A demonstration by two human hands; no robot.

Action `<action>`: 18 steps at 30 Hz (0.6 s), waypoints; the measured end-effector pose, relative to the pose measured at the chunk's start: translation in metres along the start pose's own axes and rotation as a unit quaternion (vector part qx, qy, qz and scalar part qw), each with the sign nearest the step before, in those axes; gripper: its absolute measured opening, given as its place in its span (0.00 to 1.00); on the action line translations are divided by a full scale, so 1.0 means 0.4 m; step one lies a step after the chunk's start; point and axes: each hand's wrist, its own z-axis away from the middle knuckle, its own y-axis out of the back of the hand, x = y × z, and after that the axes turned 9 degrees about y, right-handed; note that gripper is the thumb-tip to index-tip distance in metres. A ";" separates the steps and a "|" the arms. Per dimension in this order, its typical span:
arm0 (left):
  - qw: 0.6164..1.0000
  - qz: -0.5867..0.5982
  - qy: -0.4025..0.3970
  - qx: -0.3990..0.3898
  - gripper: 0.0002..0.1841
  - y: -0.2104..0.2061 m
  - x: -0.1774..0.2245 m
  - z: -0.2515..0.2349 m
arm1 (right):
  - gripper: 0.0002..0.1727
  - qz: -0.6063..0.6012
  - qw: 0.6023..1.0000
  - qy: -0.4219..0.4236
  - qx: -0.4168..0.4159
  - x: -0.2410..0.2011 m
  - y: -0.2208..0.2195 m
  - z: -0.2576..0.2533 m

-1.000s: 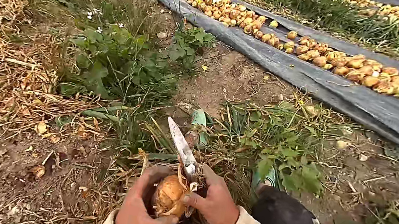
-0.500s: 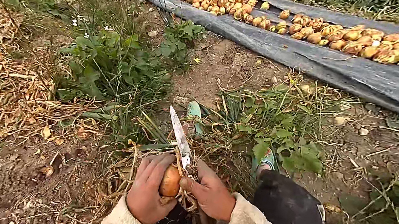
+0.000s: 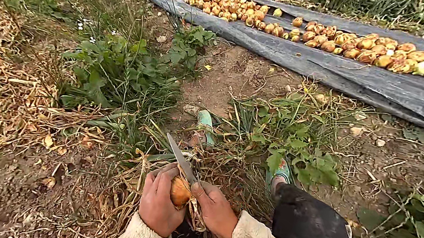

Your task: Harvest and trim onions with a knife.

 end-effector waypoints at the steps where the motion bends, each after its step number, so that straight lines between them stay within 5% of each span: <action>1: 1.000 -0.001 0.005 0.002 0.37 -0.003 -0.001 0.000 | 0.23 0.003 1.000 -0.003 -0.008 -0.001 0.000 0.001; 4: 0.990 0.016 0.135 -0.026 0.41 0.017 -0.010 -0.023 | 0.23 0.028 0.997 -0.021 -0.063 -0.011 0.000 0.026; 6: 0.942 0.041 0.330 -0.047 0.44 0.060 -0.060 -0.085 | 0.23 0.053 0.991 -0.027 -0.118 -0.006 -0.006 0.064; 8: 0.916 0.086 0.391 -0.015 0.53 0.096 -0.125 -0.127 | 0.24 0.087 0.989 -0.016 -0.118 0.024 0.001 0.078; 10: 0.900 0.199 0.387 -0.021 0.63 0.123 -0.130 -0.137 | 0.28 0.104 0.992 -0.005 -0.069 0.037 0.015 0.063; 12: 0.894 0.266 0.359 -0.041 0.64 0.117 -0.107 -0.113 | 0.47 0.103 0.994 -0.017 -0.023 0.031 0.024 0.048; 15: 0.933 0.198 0.294 -0.056 0.54 0.077 -0.058 -0.082 | 0.62 0.125 0.991 -0.007 0.046 -0.003 0.032 0.035; 18: 0.983 0.087 0.150 -0.054 0.45 0.034 -0.019 -0.047 | 0.60 0.164 0.982 0.040 0.085 -0.022 0.037 0.040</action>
